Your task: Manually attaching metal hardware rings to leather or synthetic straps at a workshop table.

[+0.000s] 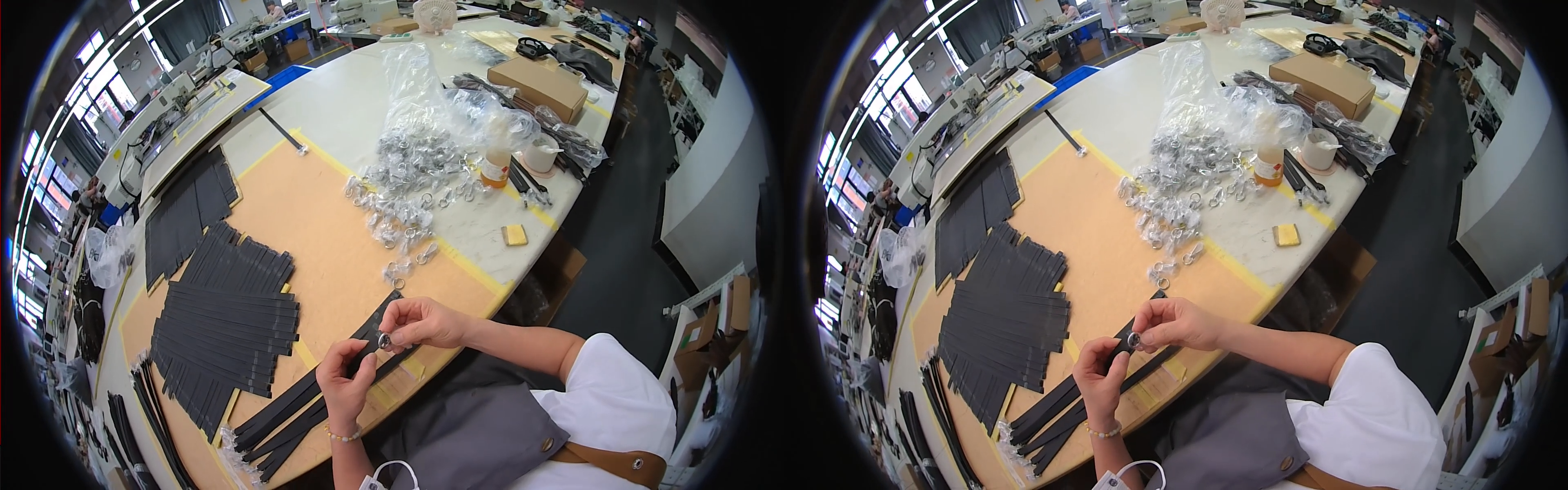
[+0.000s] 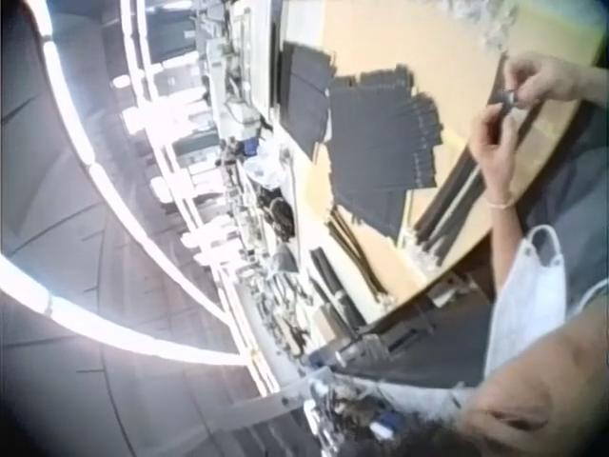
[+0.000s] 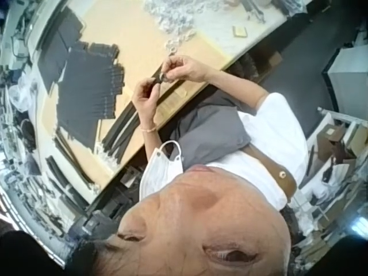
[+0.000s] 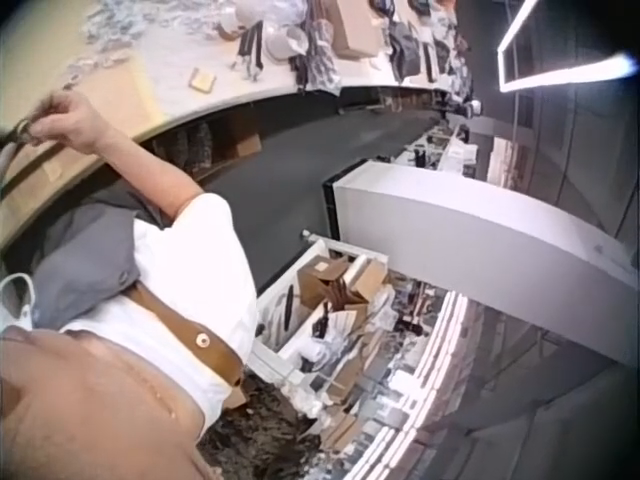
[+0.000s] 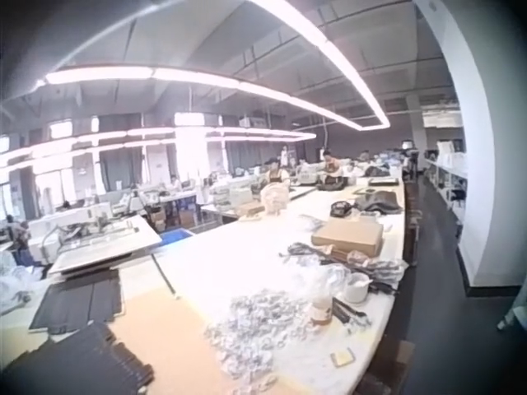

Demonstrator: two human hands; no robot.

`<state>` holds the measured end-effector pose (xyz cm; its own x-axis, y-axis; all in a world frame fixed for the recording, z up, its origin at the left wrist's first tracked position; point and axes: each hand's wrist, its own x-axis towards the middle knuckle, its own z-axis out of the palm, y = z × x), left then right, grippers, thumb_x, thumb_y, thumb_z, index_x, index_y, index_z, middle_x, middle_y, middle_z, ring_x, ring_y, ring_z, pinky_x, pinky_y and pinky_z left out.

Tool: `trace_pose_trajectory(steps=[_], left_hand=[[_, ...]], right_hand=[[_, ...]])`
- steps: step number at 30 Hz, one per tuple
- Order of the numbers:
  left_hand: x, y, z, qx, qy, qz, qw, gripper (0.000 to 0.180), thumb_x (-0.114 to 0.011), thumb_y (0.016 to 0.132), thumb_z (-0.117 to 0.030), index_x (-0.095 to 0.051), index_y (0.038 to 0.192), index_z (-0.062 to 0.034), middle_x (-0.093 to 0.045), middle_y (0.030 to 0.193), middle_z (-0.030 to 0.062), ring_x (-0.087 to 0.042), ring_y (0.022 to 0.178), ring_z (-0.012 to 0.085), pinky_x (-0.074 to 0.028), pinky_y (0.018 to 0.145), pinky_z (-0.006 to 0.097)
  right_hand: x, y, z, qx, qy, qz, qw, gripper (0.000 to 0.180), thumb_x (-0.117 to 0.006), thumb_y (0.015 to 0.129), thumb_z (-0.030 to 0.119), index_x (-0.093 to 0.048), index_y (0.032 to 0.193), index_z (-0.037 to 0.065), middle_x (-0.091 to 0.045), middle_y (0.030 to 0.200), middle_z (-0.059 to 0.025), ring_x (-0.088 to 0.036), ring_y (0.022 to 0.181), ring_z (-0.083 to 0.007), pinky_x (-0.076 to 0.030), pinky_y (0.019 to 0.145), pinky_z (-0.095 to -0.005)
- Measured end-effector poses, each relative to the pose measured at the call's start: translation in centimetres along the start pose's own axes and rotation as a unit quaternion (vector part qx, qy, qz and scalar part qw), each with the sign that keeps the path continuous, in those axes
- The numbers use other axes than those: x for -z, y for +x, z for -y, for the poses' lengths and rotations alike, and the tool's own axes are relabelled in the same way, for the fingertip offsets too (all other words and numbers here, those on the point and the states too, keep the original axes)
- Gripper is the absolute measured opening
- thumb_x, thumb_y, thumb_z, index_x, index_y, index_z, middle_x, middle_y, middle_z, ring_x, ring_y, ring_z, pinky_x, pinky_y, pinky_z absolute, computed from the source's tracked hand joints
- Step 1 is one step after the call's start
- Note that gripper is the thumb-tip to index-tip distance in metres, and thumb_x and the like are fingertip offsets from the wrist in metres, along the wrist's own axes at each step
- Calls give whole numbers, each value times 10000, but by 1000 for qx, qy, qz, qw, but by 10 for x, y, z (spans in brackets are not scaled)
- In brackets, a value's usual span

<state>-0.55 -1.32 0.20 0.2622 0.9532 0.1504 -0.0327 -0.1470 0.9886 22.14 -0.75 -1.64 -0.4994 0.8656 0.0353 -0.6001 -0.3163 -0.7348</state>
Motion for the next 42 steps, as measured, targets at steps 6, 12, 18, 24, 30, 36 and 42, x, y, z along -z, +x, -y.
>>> trace_pose_trajectory(steps=[6,12,18,24,30,36,42], left_hand=[[-6,7,0,7,17,-2,1000,227,-755,852,45,-676,1064,29,-691,967,26,-640,862,74,-516,776,214],[-5,8,-1,-15,25,1,1000,221,-768,844,26,-684,1048,18,-694,932,11,-637,852,56,-515,736,199],[-4,7,2,-18,38,15,999,208,-770,841,18,-687,1031,24,-698,928,16,-645,852,58,-512,733,195],[-5,6,5,3,39,42,998,220,-765,854,31,-674,1054,24,-697,961,31,-653,879,75,-526,771,218],[-6,6,6,-5,58,46,997,217,-759,861,48,-652,1048,23,-686,966,32,-645,875,75,-522,755,218],[-4,6,3,-21,86,37,995,188,-772,827,27,-667,983,14,-698,887,37,-672,807,80,-532,705,220],[-9,4,-10,-43,119,45,991,163,-785,797,29,-688,925,2,-655,780,-15,-571,674,23,-425,575,183]], right_hand=[[6,-3,8,-47,85,-34,995,145,-686,957,46,-642,1095,41,-700,969,-66,-705,896,-151,-582,800,-269],[6,2,4,-66,96,-64,991,142,-685,925,28,-618,1045,66,-692,1080,-84,-658,795,-140,-574,738,-253],[12,2,-1,-77,135,-47,987,137,-667,940,16,-616,1061,56,-696,1076,-86,-688,814,-141,-591,738,-252],[14,2,0,-90,56,-18,994,155,-696,977,91,-636,1113,48,-707,1012,-61,-701,927,-137,-583,830,-264],[12,5,-6,-67,19,-7,998,167,-695,991,119,-638,1127,40,-710,1049,-67,-686,935,-141,-576,853,-287],[15,4,4,-123,37,-2,992,136,-719,977,123,-654,1064,41,-716,1015,-64,-639,828,-122,-530,756,-273],[15,6,0,-143,-7,13,990,210,-728,979,185,-673,1118,38,-726,958,-51,-631,761,-118,-524,721,-281]])
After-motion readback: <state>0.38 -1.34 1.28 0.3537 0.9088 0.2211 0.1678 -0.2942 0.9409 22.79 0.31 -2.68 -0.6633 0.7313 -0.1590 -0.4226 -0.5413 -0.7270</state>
